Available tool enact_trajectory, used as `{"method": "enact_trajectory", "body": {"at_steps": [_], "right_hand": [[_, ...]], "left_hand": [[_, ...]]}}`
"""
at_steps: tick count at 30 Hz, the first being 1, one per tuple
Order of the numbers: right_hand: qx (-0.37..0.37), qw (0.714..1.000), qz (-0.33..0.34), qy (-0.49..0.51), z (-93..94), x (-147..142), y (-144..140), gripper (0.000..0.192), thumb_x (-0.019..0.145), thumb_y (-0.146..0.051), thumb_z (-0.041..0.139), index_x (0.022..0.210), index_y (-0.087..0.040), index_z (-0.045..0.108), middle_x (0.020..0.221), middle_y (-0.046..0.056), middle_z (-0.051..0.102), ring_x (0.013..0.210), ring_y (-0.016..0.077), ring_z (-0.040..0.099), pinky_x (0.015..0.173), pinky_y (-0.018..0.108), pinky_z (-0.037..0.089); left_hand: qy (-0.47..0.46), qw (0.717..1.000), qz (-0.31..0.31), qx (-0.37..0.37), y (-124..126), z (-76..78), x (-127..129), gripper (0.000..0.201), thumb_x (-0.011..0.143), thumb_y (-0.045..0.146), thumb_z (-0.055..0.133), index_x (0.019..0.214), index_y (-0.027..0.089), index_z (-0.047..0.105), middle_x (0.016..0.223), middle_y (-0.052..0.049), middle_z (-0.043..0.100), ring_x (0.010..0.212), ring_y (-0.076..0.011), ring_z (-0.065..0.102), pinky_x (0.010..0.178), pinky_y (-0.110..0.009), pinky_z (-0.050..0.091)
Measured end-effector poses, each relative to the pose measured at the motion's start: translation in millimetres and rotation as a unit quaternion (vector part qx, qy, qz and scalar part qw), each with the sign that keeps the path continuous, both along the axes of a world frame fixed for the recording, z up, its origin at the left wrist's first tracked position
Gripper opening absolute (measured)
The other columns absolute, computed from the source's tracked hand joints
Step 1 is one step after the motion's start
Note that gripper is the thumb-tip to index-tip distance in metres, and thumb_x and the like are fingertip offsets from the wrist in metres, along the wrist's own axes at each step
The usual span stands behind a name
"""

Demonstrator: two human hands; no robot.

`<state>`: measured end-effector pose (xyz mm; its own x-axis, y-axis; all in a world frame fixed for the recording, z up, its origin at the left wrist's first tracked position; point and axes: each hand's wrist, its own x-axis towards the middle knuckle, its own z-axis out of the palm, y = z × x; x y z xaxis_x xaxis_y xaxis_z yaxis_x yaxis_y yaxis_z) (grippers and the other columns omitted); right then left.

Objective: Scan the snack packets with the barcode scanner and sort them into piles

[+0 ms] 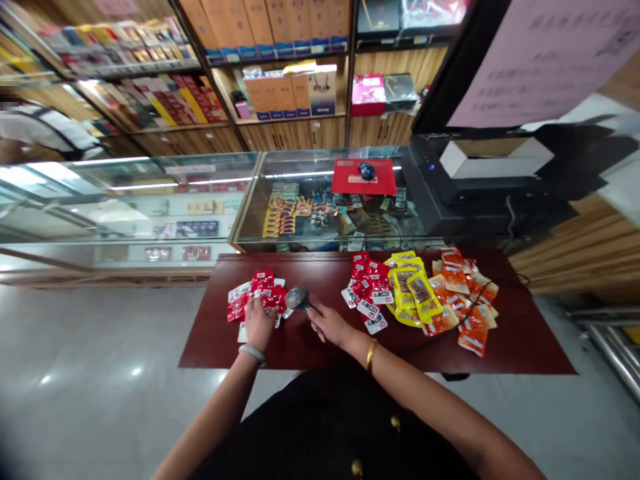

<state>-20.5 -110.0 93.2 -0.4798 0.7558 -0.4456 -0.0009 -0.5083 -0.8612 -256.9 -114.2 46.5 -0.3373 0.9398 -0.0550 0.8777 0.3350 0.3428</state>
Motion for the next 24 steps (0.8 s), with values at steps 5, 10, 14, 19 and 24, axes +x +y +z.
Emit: {"method": "enact_trajectory", "body": {"at_steps": [5, 10, 14, 19, 24], "right_hand": [[-0.050, 0.993, -0.104, -0.012, -5.7, 61.9, -29.0, 0.054, 0.078, -0.072, 0.055, 0.096, -0.021, 0.055, 0.056, -0.009, 0.050, 0.033, 0.0057, 0.039, 0.035, 0.019, 0.030], [-0.082, 0.969, -0.231, -0.034, -16.7, 123.8, -59.8, 0.054, 0.073, -0.075, 0.058, 0.087, -0.022, 0.052, 0.055, -0.009, 0.049, 0.034, 0.0069, 0.039, 0.035, 0.020, 0.029], [-0.079, 0.946, -0.310, -0.041, -18.3, 164.5, -72.9, 0.054, 0.072, -0.075, 0.059, 0.079, -0.023, 0.048, 0.056, -0.008, 0.047, 0.035, 0.0071, 0.039, 0.036, 0.021, 0.030], [-0.085, 0.931, -0.354, -0.031, -10.9, 194.8, -78.0, 0.055, 0.070, -0.075, 0.063, 0.073, -0.023, 0.044, 0.056, -0.008, 0.047, 0.035, 0.0062, 0.039, 0.035, 0.021, 0.029], [-0.086, 0.933, -0.350, -0.015, -13.7, 205.6, -76.3, 0.054, 0.073, -0.073, 0.063, 0.073, -0.022, 0.044, 0.057, -0.008, 0.046, 0.036, 0.0054, 0.039, 0.036, 0.020, 0.029]], "left_hand": [[-0.112, 0.971, -0.204, -0.063, 19.7, -3.1, 101.3, 0.031, 0.083, 0.019, 0.055, 0.113, 0.020, 0.061, 0.115, -0.010, 0.063, 0.112, -0.0240, 0.056, 0.102, -0.036, 0.040], [-0.203, 0.934, -0.272, -0.110, 41.4, -13.1, 202.2, 0.025, 0.082, 0.016, 0.056, 0.104, 0.018, 0.066, 0.105, -0.012, 0.068, 0.102, -0.0228, 0.061, 0.092, -0.031, 0.044], [-0.173, 0.942, -0.241, -0.155, 58.7, -20.1, 266.1, 0.029, 0.083, 0.023, 0.057, 0.110, 0.013, 0.062, 0.109, -0.019, 0.065, 0.103, -0.0271, 0.062, 0.088, -0.035, 0.045], [-0.093, 0.966, -0.170, -0.172, 69.7, -22.0, 313.6, 0.052, 0.081, 0.042, 0.063, 0.117, 0.007, 0.053, 0.121, -0.027, 0.057, 0.113, -0.0353, 0.057, 0.090, -0.040, 0.043], [-0.120, 0.968, -0.151, -0.163, 71.1, -25.0, 322.1, 0.047, 0.078, 0.035, 0.070, 0.114, 0.011, 0.051, 0.113, -0.021, 0.063, 0.110, -0.0305, 0.060, 0.089, -0.034, 0.042]]}}
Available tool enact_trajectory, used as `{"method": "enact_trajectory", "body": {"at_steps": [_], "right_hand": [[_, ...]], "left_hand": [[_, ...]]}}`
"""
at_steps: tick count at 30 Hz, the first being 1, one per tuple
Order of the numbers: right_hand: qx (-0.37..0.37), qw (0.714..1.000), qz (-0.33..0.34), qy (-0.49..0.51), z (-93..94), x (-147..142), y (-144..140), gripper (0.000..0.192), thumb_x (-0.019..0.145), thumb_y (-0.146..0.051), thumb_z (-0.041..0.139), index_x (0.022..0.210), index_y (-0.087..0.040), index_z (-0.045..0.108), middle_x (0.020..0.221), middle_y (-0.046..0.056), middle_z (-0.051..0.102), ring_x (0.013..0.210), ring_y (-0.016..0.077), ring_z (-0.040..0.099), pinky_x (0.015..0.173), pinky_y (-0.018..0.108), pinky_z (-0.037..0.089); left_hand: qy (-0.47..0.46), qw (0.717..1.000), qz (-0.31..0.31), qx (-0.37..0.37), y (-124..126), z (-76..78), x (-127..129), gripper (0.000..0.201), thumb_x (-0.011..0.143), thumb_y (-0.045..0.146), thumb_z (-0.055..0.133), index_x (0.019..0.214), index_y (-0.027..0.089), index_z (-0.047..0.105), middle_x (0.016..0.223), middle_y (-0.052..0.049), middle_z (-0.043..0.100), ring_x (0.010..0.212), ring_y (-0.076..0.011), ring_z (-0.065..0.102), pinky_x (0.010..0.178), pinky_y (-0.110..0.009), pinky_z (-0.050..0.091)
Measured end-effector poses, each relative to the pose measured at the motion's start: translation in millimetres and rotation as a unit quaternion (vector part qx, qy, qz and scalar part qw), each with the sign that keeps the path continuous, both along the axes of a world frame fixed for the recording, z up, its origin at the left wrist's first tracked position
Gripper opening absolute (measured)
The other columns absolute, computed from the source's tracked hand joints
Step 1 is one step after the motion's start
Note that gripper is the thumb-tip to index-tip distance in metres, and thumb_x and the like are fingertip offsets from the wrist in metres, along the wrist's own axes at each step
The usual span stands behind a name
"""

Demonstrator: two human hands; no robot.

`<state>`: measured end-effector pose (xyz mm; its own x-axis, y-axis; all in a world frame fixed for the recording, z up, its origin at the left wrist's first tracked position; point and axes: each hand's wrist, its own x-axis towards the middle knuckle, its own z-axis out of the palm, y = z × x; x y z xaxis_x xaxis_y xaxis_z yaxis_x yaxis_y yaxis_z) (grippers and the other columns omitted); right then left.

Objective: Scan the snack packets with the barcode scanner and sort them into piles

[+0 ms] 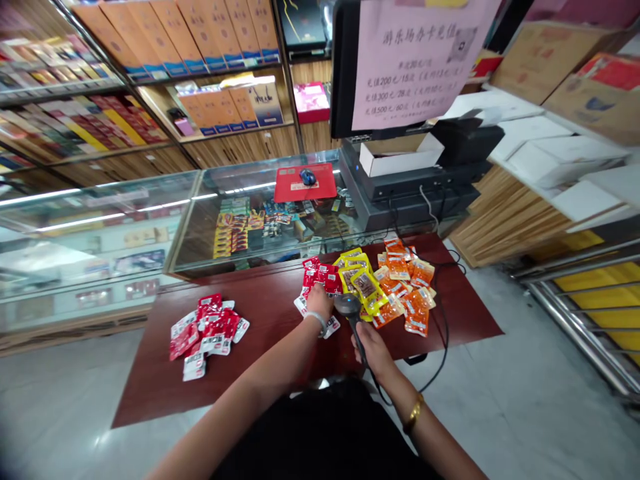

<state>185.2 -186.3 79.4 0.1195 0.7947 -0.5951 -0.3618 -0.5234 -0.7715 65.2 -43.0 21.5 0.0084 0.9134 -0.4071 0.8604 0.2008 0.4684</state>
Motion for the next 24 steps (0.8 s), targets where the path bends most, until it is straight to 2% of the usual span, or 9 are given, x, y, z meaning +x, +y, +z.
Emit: {"method": "enact_trajectory", "body": {"at_steps": [5, 10, 13, 19, 24], "right_hand": [[0.013, 0.999, 0.038, -0.006, -3.1, -6.5, 12.6, 0.052, 0.075, -0.073, 0.059, 0.074, -0.023, 0.044, 0.057, -0.008, 0.047, 0.036, 0.0064, 0.038, 0.036, 0.021, 0.030], [0.041, 0.994, 0.098, -0.008, 4.4, -34.2, 34.1, 0.049, 0.080, -0.070, 0.056, 0.075, -0.022, 0.048, 0.059, -0.007, 0.048, 0.038, 0.0066, 0.040, 0.037, 0.020, 0.031], [0.061, 0.987, 0.146, 0.012, 9.9, -61.6, 49.3, 0.047, 0.080, -0.068, 0.058, 0.082, -0.022, 0.050, 0.060, -0.007, 0.049, 0.038, 0.0063, 0.040, 0.037, 0.020, 0.031], [0.106, 0.955, 0.275, 0.020, 18.7, -131.5, 74.6, 0.045, 0.085, -0.066, 0.053, 0.080, -0.022, 0.048, 0.059, -0.007, 0.050, 0.037, 0.0067, 0.042, 0.036, 0.020, 0.033], [0.105, 0.925, 0.363, 0.046, 20.7, -191.2, 81.3, 0.046, 0.086, -0.066, 0.051, 0.100, -0.022, 0.054, 0.060, -0.008, 0.049, 0.037, 0.0066, 0.041, 0.037, 0.020, 0.033]], "left_hand": [[-0.108, 0.993, 0.056, -0.011, -10.8, -5.2, -24.2, 0.035, 0.081, 0.028, 0.067, 0.109, 0.018, 0.050, 0.096, -0.011, 0.070, 0.088, -0.0222, 0.066, 0.074, -0.029, 0.044], [-0.178, 0.975, 0.136, 0.005, -31.5, -9.3, -77.9, 0.036, 0.073, 0.025, 0.075, 0.098, 0.021, 0.050, 0.089, -0.005, 0.070, 0.080, -0.0178, 0.065, 0.070, -0.025, 0.043], [-0.203, 0.961, 0.184, 0.031, -41.2, -9.4, -115.6, 0.035, 0.072, 0.026, 0.076, 0.094, 0.021, 0.049, 0.085, -0.002, 0.068, 0.076, -0.0160, 0.064, 0.069, -0.024, 0.043], [-0.191, 0.948, 0.235, 0.100, -56.2, -3.9, -187.3, 0.034, 0.071, 0.028, 0.077, 0.086, 0.020, 0.048, 0.079, -0.001, 0.063, 0.075, -0.0160, 0.061, 0.069, -0.025, 0.041], [-0.180, 0.919, 0.333, 0.107, -77.1, -3.6, -248.7, 0.034, 0.070, 0.026, 0.076, 0.091, 0.019, 0.050, 0.083, -0.001, 0.062, 0.078, -0.0167, 0.061, 0.075, -0.028, 0.042]]}}
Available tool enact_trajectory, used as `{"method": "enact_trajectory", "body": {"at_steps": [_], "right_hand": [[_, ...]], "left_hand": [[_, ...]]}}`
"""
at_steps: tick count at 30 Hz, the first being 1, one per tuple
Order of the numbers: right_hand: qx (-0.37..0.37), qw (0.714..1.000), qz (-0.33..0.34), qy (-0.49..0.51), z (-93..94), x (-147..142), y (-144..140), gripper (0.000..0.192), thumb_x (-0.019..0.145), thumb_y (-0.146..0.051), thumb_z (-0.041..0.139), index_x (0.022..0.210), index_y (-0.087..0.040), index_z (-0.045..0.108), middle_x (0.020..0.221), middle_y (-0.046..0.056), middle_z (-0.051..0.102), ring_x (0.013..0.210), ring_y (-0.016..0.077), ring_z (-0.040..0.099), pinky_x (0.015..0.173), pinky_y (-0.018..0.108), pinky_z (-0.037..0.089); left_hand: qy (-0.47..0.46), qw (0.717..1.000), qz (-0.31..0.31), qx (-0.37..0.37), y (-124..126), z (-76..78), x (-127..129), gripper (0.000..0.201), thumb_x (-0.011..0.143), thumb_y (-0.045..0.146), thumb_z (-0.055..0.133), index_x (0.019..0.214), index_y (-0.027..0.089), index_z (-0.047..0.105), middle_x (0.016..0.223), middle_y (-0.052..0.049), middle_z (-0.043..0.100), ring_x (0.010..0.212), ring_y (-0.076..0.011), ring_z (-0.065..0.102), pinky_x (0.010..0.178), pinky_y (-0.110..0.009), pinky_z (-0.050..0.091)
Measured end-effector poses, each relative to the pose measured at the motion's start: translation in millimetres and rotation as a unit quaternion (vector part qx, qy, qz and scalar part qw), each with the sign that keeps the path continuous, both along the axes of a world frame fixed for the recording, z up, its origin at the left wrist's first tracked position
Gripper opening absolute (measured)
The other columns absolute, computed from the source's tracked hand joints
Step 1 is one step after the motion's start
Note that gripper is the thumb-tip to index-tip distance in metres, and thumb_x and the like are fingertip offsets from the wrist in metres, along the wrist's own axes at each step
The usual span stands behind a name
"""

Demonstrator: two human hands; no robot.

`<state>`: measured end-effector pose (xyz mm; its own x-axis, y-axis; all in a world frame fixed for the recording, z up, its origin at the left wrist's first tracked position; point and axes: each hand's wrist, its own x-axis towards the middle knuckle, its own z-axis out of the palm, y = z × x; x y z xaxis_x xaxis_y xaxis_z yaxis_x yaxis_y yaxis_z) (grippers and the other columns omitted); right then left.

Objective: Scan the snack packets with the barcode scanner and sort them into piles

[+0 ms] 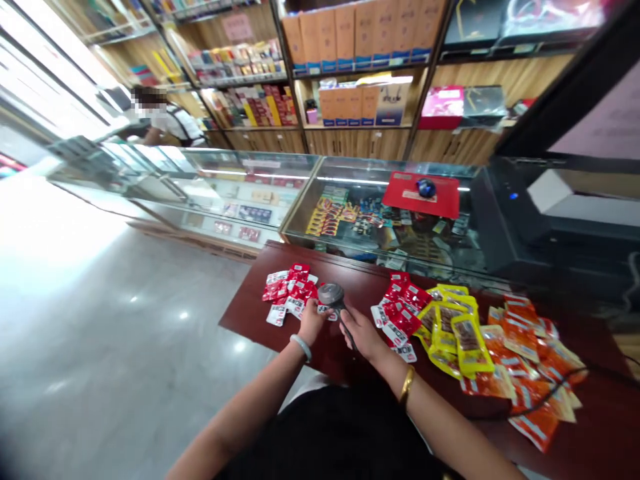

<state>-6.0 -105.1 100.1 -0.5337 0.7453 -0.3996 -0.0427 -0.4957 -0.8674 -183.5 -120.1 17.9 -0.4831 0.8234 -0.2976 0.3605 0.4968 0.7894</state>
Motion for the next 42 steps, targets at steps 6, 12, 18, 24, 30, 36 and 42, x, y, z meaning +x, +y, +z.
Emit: {"method": "enact_trajectory", "body": {"at_steps": [6, 12, 18, 24, 30, 36, 42], "right_hand": [[0.024, 0.994, 0.102, -0.015, -3.4, -61.2, -0.1, 0.051, 0.084, -0.067, 0.052, 0.104, -0.020, 0.056, 0.057, -0.009, 0.047, 0.034, 0.0060, 0.038, 0.034, 0.020, 0.028], [0.052, 0.992, 0.113, -0.032, -10.3, -82.4, 5.9, 0.050, 0.087, -0.063, 0.050, 0.109, -0.019, 0.058, 0.058, -0.008, 0.048, 0.034, 0.0061, 0.040, 0.034, 0.020, 0.029], [0.039, 0.996, 0.069, -0.034, -12.5, -51.7, 8.3, 0.057, 0.089, -0.059, 0.049, 0.131, -0.021, 0.050, 0.060, -0.008, 0.049, 0.035, 0.0065, 0.041, 0.036, 0.020, 0.032], [-0.010, 0.998, -0.025, -0.049, -20.1, 12.6, -8.6, 0.057, 0.086, -0.064, 0.050, 0.124, -0.021, 0.053, 0.060, -0.008, 0.050, 0.037, 0.0068, 0.041, 0.036, 0.020, 0.033], [-0.078, 0.980, -0.165, -0.085, -27.3, 84.3, -43.1, 0.055, 0.077, -0.071, 0.055, 0.098, -0.020, 0.055, 0.059, -0.008, 0.051, 0.036, 0.0063, 0.040, 0.036, 0.020, 0.031], [-0.110, 0.950, -0.279, -0.092, -34.6, 143.6, -73.0, 0.055, 0.075, -0.073, 0.058, 0.096, -0.022, 0.053, 0.057, -0.008, 0.050, 0.036, 0.0074, 0.040, 0.036, 0.021, 0.031], [-0.119, 0.937, -0.316, -0.086, -34.1, 170.2, -84.5, 0.053, 0.073, -0.074, 0.058, 0.085, -0.023, 0.050, 0.059, -0.007, 0.048, 0.035, 0.0075, 0.039, 0.036, 0.022, 0.030]], "left_hand": [[0.017, 0.993, 0.118, -0.021, -23.7, 0.2, -75.4, 0.034, 0.070, 0.023, 0.074, 0.096, 0.017, 0.052, 0.084, -0.002, 0.064, 0.080, -0.0176, 0.062, 0.076, -0.029, 0.045], [0.063, 0.986, 0.148, -0.047, -29.4, 3.4, -113.0, 0.038, 0.073, 0.034, 0.075, 0.101, 0.017, 0.056, 0.098, -0.009, 0.068, 0.090, -0.0217, 0.066, 0.080, -0.032, 0.049], [0.211, 0.971, 0.104, -0.045, -30.2, 6.4, -110.8, 0.052, 0.074, 0.034, 0.071, 0.118, 0.012, 0.056, 0.118, -0.019, 0.061, 0.122, -0.0333, 0.051, 0.098, -0.044, 0.044], [0.220, 0.970, -0.095, 0.039, -7.2, 10.3, -39.0, 0.039, 0.080, 0.026, 0.062, 0.118, 0.015, 0.055, 0.115, -0.013, 0.060, 0.116, -0.0275, 0.052, 0.101, -0.042, 0.043], [0.114, 0.931, -0.346, 0.024, 21.5, -1.1, 84.9, 0.026, 0.080, 0.020, 0.057, 0.105, 0.017, 0.063, 0.106, -0.009, 0.064, 0.102, -0.0212, 0.059, 0.092, -0.033, 0.046], [0.221, 0.885, -0.410, 0.007, 36.1, -9.5, 181.2, 0.064, 0.074, 0.031, 0.067, 0.131, 0.009, 0.049, 0.128, -0.024, 0.052, 0.116, -0.0353, 0.051, 0.097, -0.045, 0.041], [0.249, 0.877, -0.409, -0.050, 42.1, -7.0, 211.2, 0.060, 0.072, 0.031, 0.071, 0.123, 0.007, 0.052, 0.121, -0.026, 0.055, 0.114, -0.0391, 0.053, 0.091, -0.045, 0.042]]}}
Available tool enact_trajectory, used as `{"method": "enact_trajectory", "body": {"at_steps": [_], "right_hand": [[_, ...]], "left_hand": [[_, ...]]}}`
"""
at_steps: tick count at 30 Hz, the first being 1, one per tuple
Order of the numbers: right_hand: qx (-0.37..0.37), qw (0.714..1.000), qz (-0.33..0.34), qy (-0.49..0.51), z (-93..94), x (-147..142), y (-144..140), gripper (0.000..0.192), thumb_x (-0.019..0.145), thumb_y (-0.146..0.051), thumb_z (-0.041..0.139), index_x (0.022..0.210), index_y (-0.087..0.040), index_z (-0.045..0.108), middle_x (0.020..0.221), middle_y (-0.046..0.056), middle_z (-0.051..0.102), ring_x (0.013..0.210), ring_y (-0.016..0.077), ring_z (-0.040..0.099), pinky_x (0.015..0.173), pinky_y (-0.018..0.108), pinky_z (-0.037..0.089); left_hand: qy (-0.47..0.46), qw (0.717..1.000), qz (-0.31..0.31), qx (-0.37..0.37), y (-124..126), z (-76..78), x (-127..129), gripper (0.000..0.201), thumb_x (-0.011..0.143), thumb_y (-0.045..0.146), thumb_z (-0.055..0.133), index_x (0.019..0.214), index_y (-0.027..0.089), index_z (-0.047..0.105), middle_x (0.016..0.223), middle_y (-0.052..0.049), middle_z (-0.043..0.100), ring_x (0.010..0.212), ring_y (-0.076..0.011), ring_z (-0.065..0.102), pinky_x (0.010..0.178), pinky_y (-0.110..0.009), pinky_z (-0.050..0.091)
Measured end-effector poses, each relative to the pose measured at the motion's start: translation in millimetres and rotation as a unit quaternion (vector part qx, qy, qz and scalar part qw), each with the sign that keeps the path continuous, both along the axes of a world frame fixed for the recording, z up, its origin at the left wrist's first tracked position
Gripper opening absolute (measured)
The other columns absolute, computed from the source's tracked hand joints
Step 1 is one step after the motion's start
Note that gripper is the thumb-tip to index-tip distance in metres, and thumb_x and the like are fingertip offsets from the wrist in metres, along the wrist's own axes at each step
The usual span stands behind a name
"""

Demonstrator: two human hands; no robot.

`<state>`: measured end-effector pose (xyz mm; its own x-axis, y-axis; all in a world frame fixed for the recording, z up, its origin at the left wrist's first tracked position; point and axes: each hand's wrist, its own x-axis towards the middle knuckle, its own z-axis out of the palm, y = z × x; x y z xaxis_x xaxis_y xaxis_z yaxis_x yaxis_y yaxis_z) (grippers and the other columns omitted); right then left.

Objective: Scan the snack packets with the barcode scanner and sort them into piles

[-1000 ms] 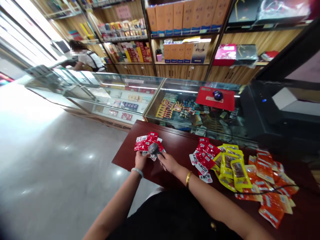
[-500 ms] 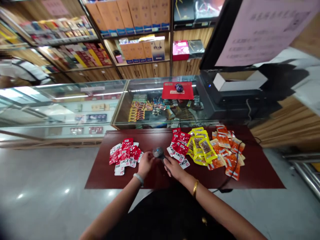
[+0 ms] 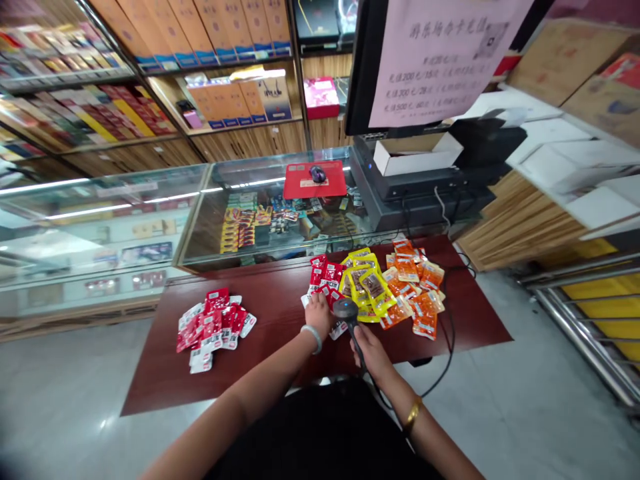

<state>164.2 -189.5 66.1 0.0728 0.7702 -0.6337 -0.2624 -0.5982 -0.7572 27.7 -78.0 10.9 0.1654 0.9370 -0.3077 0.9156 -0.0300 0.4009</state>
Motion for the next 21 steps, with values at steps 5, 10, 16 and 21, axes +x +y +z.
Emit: {"method": "enact_trajectory", "body": {"at_steps": [5, 10, 16, 21], "right_hand": [[0.022, 0.999, 0.024, 0.003, 11.1, 1.9, 9.3, 0.051, 0.076, -0.073, 0.057, 0.080, -0.022, 0.048, 0.059, -0.007, 0.048, 0.036, 0.0067, 0.039, 0.037, 0.021, 0.030], [0.048, 0.995, 0.080, 0.021, 25.4, -18.9, 35.3, 0.050, 0.078, -0.071, 0.057, 0.079, -0.022, 0.048, 0.059, -0.007, 0.049, 0.037, 0.0059, 0.040, 0.036, 0.020, 0.029], [0.068, 0.973, 0.215, 0.040, 31.2, -80.0, 71.6, 0.053, 0.077, -0.072, 0.056, 0.092, -0.021, 0.053, 0.058, -0.008, 0.051, 0.036, 0.0070, 0.042, 0.036, 0.021, 0.032], [0.083, 0.940, 0.325, 0.060, 28.7, -141.1, 89.7, 0.054, 0.079, -0.071, 0.054, 0.101, -0.021, 0.054, 0.058, -0.009, 0.050, 0.035, 0.0064, 0.040, 0.035, 0.020, 0.031]], "left_hand": [[-0.071, 0.990, 0.076, -0.090, -0.5, -3.8, -21.9, 0.054, 0.074, 0.030, 0.074, 0.119, 0.014, 0.049, 0.094, -0.015, 0.069, 0.089, -0.0284, 0.066, 0.078, -0.034, 0.045], [-0.205, 0.955, 0.204, -0.068, -3.5, -3.4, -74.5, 0.039, 0.077, 0.027, 0.073, 0.110, 0.020, 0.054, 0.097, -0.008, 0.071, 0.089, -0.0202, 0.067, 0.081, -0.030, 0.046], [-0.255, 0.916, 0.311, -0.009, -11.8, 9.5, -146.6, 0.033, 0.078, 0.024, 0.071, 0.107, 0.019, 0.056, 0.097, -0.008, 0.071, 0.091, -0.0203, 0.067, 0.085, -0.033, 0.048], [-0.246, 0.898, 0.364, 0.022, -27.3, 20.2, -194.0, 0.021, 0.080, 0.019, 0.065, 0.100, 0.019, 0.059, 0.090, -0.006, 0.070, 0.084, -0.0175, 0.065, 0.080, -0.030, 0.047]]}}
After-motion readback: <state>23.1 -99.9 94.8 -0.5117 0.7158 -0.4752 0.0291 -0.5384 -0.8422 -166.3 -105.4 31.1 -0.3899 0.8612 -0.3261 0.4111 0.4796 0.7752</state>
